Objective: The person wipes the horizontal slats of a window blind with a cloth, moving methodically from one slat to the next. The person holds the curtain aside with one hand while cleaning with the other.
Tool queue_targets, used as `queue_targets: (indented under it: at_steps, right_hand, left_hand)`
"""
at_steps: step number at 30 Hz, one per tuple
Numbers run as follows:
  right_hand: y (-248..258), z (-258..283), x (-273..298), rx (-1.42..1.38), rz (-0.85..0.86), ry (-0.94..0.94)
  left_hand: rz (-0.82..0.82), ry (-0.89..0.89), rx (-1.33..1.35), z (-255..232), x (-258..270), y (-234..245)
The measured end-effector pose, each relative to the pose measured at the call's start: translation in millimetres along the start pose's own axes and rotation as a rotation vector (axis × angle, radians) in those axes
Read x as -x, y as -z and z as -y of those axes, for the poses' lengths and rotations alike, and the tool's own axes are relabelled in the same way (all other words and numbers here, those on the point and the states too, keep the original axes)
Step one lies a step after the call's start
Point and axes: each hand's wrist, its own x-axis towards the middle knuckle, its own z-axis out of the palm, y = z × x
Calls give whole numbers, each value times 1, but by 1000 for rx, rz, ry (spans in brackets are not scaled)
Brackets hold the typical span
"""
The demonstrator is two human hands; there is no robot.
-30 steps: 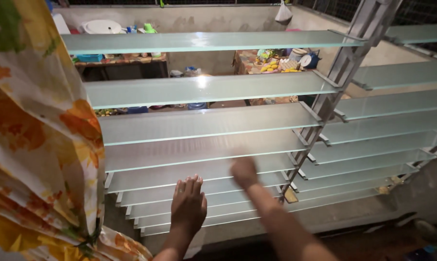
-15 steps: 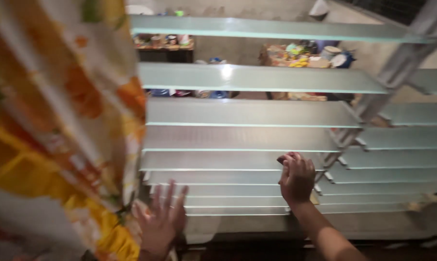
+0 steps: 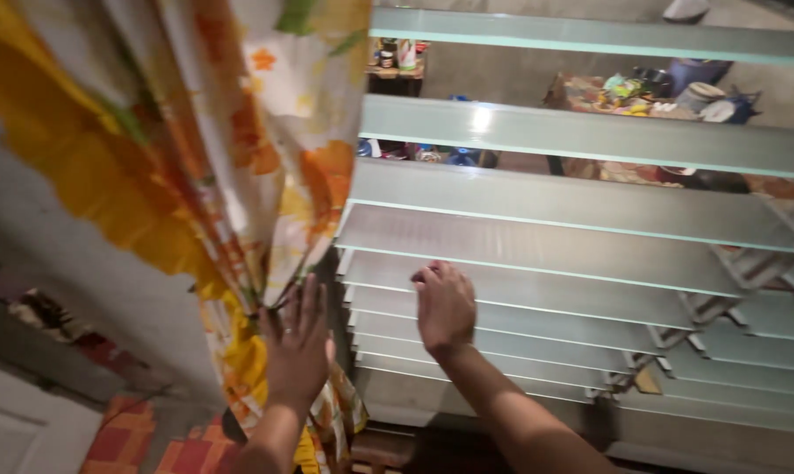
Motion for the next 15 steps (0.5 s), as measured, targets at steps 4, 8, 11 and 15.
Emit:
queue_targets:
  at_steps: [4,8,11,15]
  right_hand:
    - [-35,47,-12,-119,89,-14]
    - [-80,72,-10,-131,15,129]
    - [-85,56,-10,-119,102,228]
    - [-42,47,-11,-243,113,352]
  left_hand:
    - [39,-49,-78,6,4,-12]
    - [-33,-45,-114,7,4,-15]
    - [-5,-27,-84,1,1,-9]
    - [9,24,-29,-2,4,-21]
